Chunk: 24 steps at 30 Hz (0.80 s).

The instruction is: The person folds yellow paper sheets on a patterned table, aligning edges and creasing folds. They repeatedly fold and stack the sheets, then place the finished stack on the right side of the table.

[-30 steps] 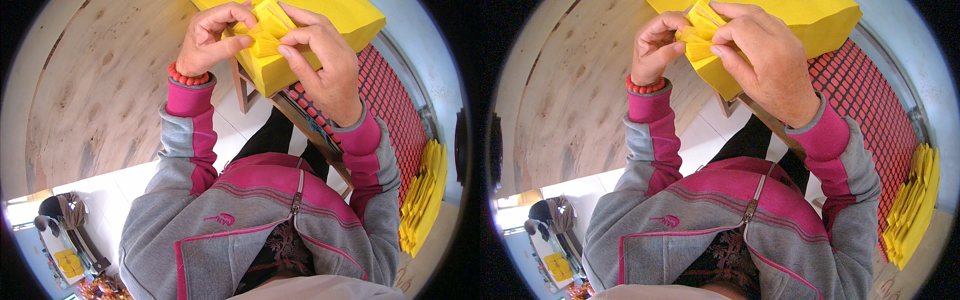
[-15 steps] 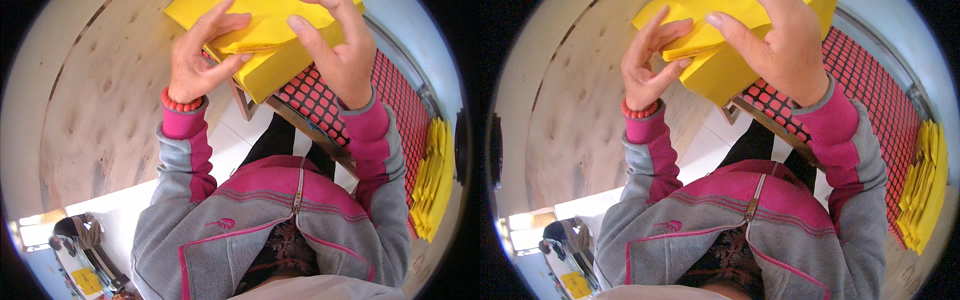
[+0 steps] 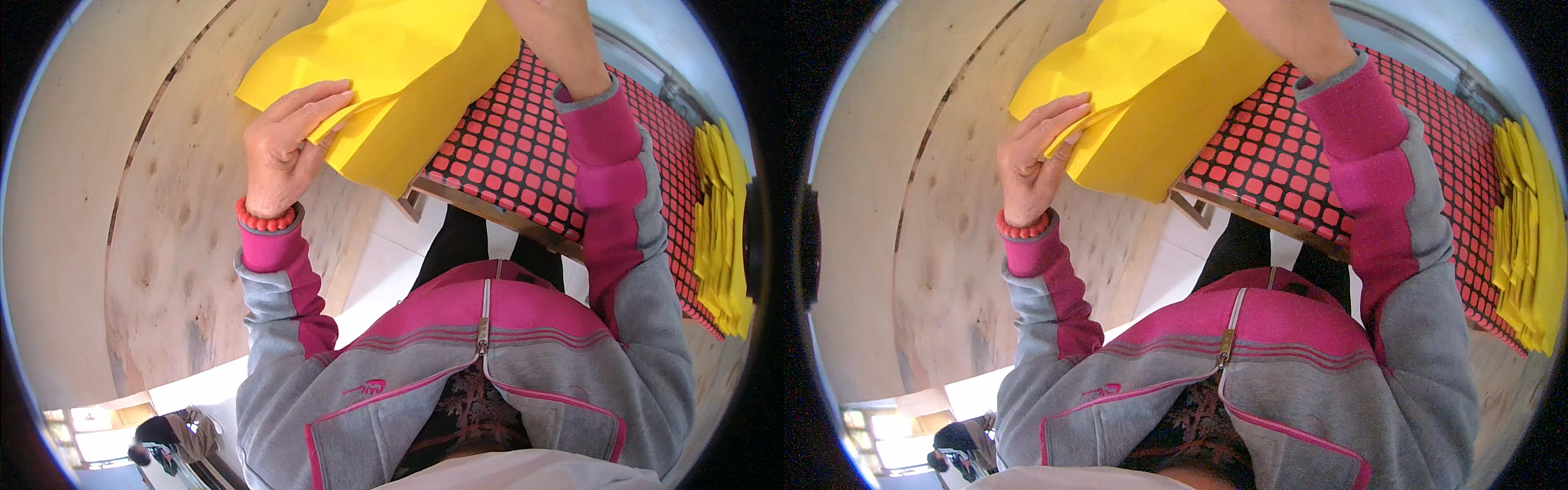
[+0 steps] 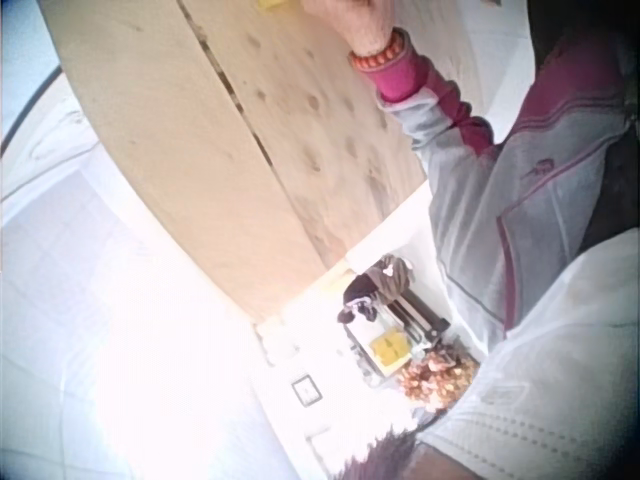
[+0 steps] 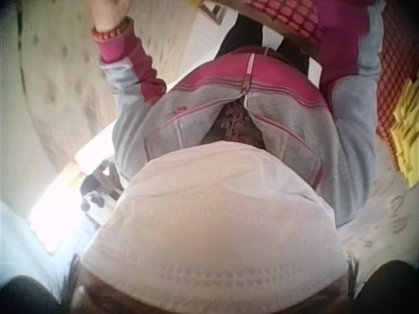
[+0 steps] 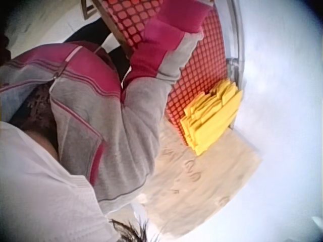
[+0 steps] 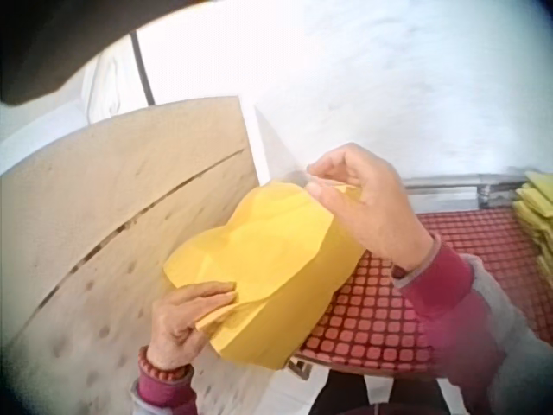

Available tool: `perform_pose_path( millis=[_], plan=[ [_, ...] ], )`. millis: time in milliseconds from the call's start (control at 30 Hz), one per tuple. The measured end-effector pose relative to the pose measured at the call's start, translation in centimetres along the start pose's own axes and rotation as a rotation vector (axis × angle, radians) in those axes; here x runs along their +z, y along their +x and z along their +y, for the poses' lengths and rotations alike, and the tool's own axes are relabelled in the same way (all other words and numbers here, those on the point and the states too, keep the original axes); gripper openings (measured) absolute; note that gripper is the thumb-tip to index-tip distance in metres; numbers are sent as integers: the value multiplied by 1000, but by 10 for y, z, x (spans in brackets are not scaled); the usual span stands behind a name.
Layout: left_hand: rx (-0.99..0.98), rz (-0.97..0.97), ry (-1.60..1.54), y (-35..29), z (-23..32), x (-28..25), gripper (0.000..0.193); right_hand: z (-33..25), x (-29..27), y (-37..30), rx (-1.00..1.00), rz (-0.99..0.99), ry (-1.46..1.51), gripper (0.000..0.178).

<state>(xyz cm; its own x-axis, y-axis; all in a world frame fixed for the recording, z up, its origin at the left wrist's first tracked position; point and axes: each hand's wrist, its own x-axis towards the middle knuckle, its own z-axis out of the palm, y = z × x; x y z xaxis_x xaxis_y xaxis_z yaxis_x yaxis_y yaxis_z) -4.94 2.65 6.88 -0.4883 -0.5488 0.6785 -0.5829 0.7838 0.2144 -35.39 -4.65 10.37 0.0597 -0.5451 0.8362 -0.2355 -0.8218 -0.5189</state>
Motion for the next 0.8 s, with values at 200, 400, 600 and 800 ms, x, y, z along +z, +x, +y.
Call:
perform_pose_path(
  millis=[200, 400, 600, 800],
  plan=[
    [-192, 123, -294, 2, -6, 2, 21, 9, -12, 6, 190, -83, 142, 17],
    [-328, 231, -427, 14, -10, -9, 23, 10, -27, 7, 373, -889, 4, 57],
    [-320, 270, -367, 21, -18, -26, 21, 11, -6, -8, 690, -889, 590, 52],
    [-75, 220, -96, 23, 4, -36, 18, 42, 15, -5, 1026, -358, 1119, 36]
  ],
)
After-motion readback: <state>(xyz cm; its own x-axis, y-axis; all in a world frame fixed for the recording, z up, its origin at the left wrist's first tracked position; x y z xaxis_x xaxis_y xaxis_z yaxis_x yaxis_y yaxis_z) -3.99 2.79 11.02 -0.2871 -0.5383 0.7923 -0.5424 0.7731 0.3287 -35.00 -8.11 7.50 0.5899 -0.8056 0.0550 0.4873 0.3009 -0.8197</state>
